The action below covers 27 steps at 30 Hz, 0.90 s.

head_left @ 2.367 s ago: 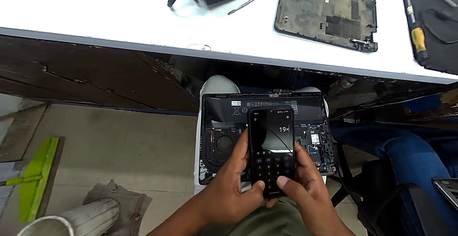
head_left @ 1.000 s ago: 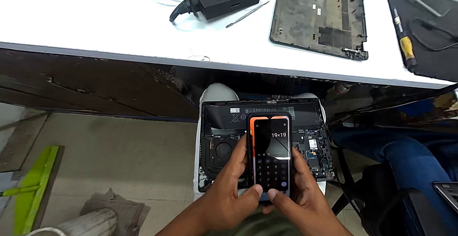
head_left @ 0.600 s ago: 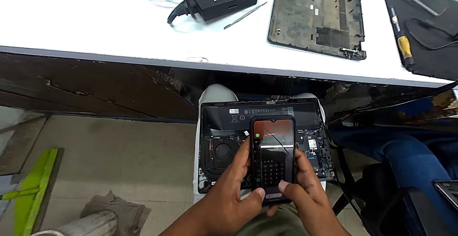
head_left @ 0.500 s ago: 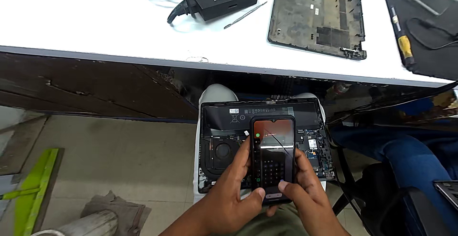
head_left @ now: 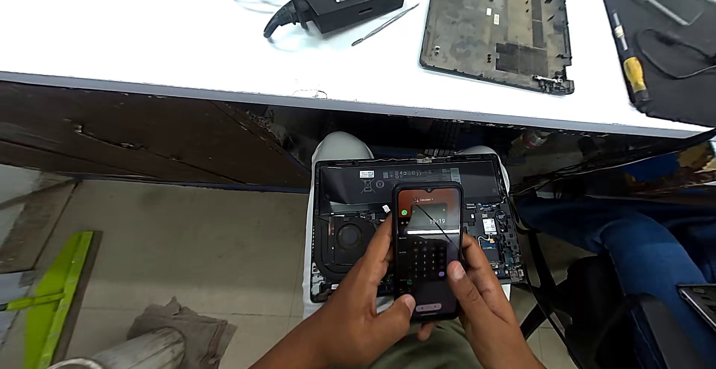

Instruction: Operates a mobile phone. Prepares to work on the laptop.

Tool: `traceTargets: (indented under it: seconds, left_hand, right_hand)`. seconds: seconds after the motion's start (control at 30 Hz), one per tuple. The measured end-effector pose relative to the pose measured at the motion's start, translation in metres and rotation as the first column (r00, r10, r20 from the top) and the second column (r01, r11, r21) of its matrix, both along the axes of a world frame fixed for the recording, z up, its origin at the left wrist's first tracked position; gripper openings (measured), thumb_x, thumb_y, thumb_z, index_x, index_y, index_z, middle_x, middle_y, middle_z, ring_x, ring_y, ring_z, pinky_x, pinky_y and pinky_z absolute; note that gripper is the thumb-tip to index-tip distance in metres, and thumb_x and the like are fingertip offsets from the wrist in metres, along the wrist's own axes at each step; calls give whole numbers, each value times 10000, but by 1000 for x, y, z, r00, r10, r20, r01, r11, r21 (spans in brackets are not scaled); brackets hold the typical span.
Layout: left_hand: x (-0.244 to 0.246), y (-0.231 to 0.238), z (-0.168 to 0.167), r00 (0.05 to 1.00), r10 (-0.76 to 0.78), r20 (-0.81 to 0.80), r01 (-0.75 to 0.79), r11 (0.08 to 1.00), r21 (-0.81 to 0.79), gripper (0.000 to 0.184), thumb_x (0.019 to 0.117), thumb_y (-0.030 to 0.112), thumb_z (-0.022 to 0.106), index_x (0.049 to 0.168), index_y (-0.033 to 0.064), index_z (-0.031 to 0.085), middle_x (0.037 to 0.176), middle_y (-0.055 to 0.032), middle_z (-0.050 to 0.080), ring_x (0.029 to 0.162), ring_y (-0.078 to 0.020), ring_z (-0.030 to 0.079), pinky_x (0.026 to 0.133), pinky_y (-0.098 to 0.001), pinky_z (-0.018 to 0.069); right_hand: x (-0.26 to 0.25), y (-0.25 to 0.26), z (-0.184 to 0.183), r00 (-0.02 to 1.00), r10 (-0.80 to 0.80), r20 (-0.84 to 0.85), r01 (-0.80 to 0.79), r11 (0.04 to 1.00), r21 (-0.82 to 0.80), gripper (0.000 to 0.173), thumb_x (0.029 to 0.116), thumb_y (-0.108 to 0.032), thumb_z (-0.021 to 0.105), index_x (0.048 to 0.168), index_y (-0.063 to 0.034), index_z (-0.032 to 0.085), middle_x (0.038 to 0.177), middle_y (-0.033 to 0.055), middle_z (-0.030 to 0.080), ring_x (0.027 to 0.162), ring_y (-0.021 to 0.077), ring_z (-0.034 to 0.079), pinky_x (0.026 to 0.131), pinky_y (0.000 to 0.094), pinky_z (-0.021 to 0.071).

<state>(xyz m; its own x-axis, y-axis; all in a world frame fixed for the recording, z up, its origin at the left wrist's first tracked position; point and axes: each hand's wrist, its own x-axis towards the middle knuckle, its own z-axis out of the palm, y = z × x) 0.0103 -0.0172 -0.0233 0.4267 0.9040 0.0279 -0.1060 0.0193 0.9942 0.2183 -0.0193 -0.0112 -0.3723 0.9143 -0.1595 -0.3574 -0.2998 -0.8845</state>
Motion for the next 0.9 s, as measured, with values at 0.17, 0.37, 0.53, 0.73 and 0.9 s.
traceTargets:
  seconds: [0.17,0.37,0.53,0.73,0.9]
  left_hand:
    - [0,0,-1,1000,4,0,-4,1000,0,894,921,209,604,1633,146,68,1436,-126,540,1285,-273,579,1053,-460,539]
    - [-1,0,-1,1000,9,2,-9,1000,-25,886,932,228,607,1635,153,73,1447,-128,530,1290,-276,574,1050,-459,540]
    - [-2,-1,-1,1000,11,-3,-12,999,-36,893,930,226,611,1638,168,71,1445,-125,533,1287,-278,577,1045,-460,544]
    - [-2,0,-1,1000,20,-3,-20,999,-40,887,931,234,607,1638,175,75,1438,-121,541,1274,-275,588,1027,-455,556]
    - [-1,1,1,1000,17,26,-17,1000,-22,868,931,207,606,1629,149,93,1437,-125,539,1285,-273,578,1053,-460,538]
  right_hand:
    - [1,0,-3,999,14,-35,-15,1000,-13,408,1103,-283,438,1442,-70,364,1242,205,597,1018,336,705,595,447,654]
    - [2,-1,-2,998,38,-45,-39,999,-9,511,965,1,443,1456,-68,320,1273,200,590,1058,345,692,586,466,645]
    - [3,-1,-4,997,51,-54,-52,999,-7,546,933,18,399,1465,-69,312,1282,200,583,1070,349,686,588,471,642]
    - [4,0,-5,995,64,-72,-64,998,7,588,925,31,329,1504,-65,288,1314,204,564,1096,353,673,606,484,641]
    - [3,0,-6,996,40,-77,-40,999,5,474,1009,-106,417,1473,-75,329,1289,186,584,1087,325,680,630,459,646]
